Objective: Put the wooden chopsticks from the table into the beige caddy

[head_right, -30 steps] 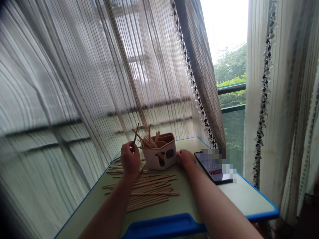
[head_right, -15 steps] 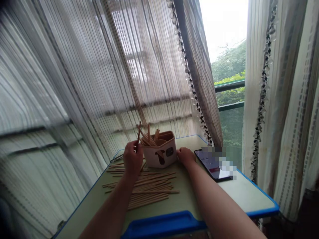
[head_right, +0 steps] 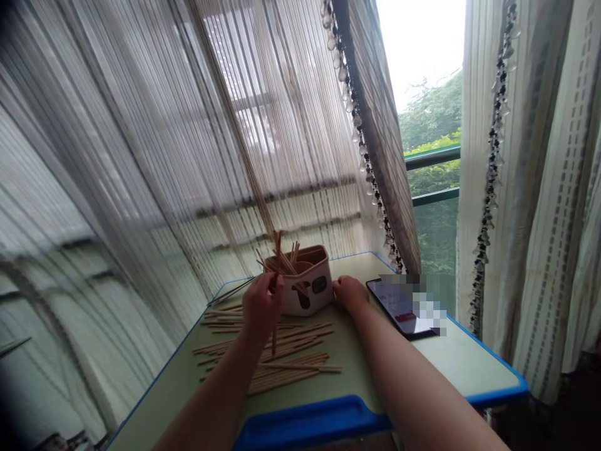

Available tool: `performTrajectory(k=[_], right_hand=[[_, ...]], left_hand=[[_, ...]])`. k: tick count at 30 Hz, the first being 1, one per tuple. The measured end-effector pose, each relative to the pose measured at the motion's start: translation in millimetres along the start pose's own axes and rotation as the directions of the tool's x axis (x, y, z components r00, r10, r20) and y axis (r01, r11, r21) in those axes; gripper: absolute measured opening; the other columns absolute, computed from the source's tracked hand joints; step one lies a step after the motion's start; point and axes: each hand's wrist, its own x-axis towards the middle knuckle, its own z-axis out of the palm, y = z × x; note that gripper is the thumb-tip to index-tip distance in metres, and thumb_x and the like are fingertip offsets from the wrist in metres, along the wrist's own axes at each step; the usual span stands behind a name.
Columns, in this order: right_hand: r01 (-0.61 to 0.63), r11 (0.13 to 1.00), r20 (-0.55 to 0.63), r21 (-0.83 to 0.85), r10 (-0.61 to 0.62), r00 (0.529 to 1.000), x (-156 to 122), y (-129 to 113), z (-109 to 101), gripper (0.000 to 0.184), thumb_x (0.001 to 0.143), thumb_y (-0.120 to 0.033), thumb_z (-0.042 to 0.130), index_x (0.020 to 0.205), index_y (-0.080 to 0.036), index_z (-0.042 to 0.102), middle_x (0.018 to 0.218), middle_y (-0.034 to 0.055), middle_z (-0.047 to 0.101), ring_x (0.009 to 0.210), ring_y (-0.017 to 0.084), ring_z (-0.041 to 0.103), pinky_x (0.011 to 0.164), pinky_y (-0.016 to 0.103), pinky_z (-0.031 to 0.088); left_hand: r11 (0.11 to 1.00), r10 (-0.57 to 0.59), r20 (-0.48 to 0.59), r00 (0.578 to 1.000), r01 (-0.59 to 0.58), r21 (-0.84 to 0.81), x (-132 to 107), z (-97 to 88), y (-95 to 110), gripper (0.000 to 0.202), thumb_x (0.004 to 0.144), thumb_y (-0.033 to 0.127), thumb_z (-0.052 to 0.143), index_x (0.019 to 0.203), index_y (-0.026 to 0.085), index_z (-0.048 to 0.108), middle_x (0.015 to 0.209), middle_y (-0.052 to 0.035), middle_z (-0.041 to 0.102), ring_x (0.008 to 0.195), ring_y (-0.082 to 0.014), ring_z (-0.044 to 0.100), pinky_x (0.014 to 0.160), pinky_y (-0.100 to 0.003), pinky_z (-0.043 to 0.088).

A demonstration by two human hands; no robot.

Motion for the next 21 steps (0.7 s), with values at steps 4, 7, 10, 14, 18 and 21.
performTrajectory(k=[4, 7, 10, 14, 18, 21], right_hand=[[0.005, 1.000, -0.005, -0.002, -0.005, 1.000, -1, -1, 0, 0.038, 0.084, -0.037, 0.033, 0.083, -0.020, 0.067, 0.089, 0.0102, 0.066, 0.080, 0.021, 0.059, 0.060, 0.028, 0.036], [0.004, 1.000, -0.020, 0.002, -0.004, 1.000, 0, 0, 2, 0.038, 0.084, -0.038, 0.033, 0.080, -0.020, 0.066, 0.086, 0.0093, 0.066, 0.078, 0.021, 0.059, 0.057, 0.027, 0.034], [0.009, 1.000, -0.027, 0.003, -0.009, 1.000, 1, 2, 3, 0.039, 0.083, -0.039, 0.032, 0.078, -0.020, 0.066, 0.086, 0.0097, 0.066, 0.077, 0.020, 0.059, 0.056, 0.027, 0.033], [0.027, 1.000, -0.028, 0.005, -0.027, 0.999, 2, 2, 4, 0.041, 0.084, -0.041, 0.032, 0.078, -0.019, 0.066, 0.086, 0.0108, 0.066, 0.076, 0.020, 0.059, 0.056, 0.026, 0.032], [0.017, 1.000, -0.022, 0.008, -0.017, 1.000, 2, 2, 3, 0.040, 0.084, -0.041, 0.033, 0.079, -0.019, 0.066, 0.085, 0.0104, 0.066, 0.076, 0.020, 0.059, 0.057, 0.026, 0.032], [0.015, 1.000, -0.019, 0.010, -0.015, 1.000, 1, 2, 3, 0.039, 0.084, -0.040, 0.032, 0.080, -0.019, 0.065, 0.086, 0.0101, 0.066, 0.077, 0.020, 0.059, 0.056, 0.026, 0.032]], left_hand=[[0.973, -0.230, -0.226, 0.947, 0.215, -0.090, 11, -8.3, -15, 0.025, 0.089, 0.032, 0.043, 0.082, 0.016, 0.061, 0.068, -0.0029, 0.059, 0.061, -0.0133, 0.051, 0.060, -0.024, 0.037], [0.941, -0.334, -0.331, 0.883, 0.293, -0.168, 17, -12.3, -23, 0.027, 0.090, 0.032, 0.041, 0.086, 0.016, 0.062, 0.073, -0.0039, 0.060, 0.065, -0.0136, 0.053, 0.062, -0.025, 0.039], [0.948, -0.311, -0.386, 0.869, 0.254, -0.192, 19, -14.1, -25, 0.028, 0.091, 0.032, 0.040, 0.084, 0.016, 0.062, 0.076, -0.0043, 0.057, 0.072, -0.0144, 0.052, 0.068, -0.026, 0.040], [0.956, -0.281, -0.378, 0.882, 0.223, -0.191, 17, -15.6, -20, 0.024, 0.090, 0.030, 0.041, 0.084, 0.016, 0.059, 0.074, -0.0029, 0.055, 0.070, -0.0140, 0.051, 0.068, -0.026, 0.040], [0.937, -0.334, -0.374, 0.865, 0.264, -0.227, 14, -15.7, -13, 0.019, 0.089, 0.030, 0.043, 0.084, 0.016, 0.055, 0.069, -0.0009, 0.055, 0.062, -0.0122, 0.050, 0.060, -0.023, 0.039], [0.915, -0.380, -0.378, 0.844, 0.284, -0.287, 13, -13.9, -12, 0.017, 0.089, 0.031, 0.044, 0.084, 0.017, 0.052, 0.070, -0.0008, 0.055, 0.061, -0.0116, 0.052, 0.059, -0.023, 0.040]])
